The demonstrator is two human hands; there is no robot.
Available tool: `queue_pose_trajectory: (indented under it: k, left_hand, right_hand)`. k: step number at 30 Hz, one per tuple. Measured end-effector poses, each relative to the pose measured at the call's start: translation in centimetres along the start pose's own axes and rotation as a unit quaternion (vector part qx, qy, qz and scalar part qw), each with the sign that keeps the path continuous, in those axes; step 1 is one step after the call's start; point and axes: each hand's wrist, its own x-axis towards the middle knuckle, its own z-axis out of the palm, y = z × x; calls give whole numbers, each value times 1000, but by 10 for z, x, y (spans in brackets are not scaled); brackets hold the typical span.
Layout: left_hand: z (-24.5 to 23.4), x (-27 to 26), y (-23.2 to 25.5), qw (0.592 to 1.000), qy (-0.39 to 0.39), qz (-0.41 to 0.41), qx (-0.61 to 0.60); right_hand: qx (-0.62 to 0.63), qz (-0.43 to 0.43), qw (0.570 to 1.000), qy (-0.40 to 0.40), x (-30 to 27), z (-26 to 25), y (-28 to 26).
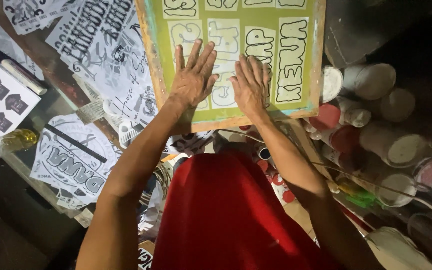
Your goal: The person pours a liquid from a plastic bottle onto a wooden board with stenciled text and spreads it evenly using their hands. They then rub the surface of the board with both hands to ensure the liquid is distributed across the stenciled areas.
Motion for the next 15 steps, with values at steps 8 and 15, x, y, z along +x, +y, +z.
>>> queue_pose_trajectory:
  k: [8,15]
  left_hand:
    - [11,3,4,1000,9,-10,27]
    - [-4,1,16,1000,19,-6,23]
  right_hand:
    - [4,3,998,-68,-5,1,8]
    - [-6,63,997,44,-4,-20,-4]
